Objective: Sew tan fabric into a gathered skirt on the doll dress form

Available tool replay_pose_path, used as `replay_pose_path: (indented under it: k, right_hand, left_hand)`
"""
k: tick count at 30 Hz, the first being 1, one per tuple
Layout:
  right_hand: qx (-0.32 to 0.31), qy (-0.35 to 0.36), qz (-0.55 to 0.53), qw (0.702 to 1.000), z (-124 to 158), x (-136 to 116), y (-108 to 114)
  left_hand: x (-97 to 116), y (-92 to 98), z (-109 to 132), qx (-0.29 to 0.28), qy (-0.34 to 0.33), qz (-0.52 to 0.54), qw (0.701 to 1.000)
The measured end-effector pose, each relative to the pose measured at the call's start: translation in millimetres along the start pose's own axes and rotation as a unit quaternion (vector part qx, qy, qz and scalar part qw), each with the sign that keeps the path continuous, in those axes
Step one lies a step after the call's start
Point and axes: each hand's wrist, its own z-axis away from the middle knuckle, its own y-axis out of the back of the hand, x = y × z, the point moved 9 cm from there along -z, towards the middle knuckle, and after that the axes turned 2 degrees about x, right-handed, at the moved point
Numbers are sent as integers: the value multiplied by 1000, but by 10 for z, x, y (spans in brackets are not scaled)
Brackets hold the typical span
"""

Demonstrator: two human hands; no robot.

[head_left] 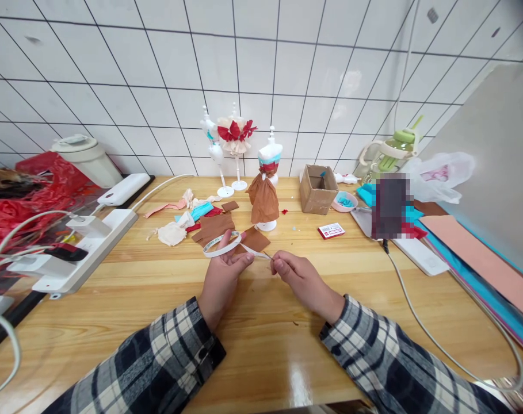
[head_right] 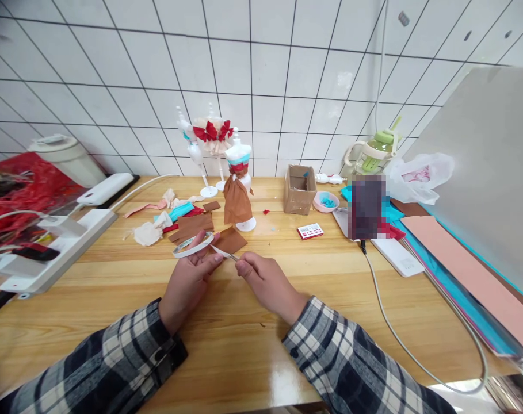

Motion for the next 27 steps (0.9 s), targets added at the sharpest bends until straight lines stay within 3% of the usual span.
replay_pose_path:
  k: [3,6,15,27]
  right_hand:
    - [-45,-12,81,996,14,28,-102]
    - [-46,-31,138,989,7,89,-120]
    - [-65,-54,178,980,1,143,-173]
    - [-36,-71,195,978,-20,196,-88]
  left_hand:
    - [-3,-1,-4,-2,-2,5,1000]
    - [-8,-19,4,-8,4,13,1000]
    - [-22,-49,24,-13,11,26,1000]
    - [-50,-4,1,1,14,53,999]
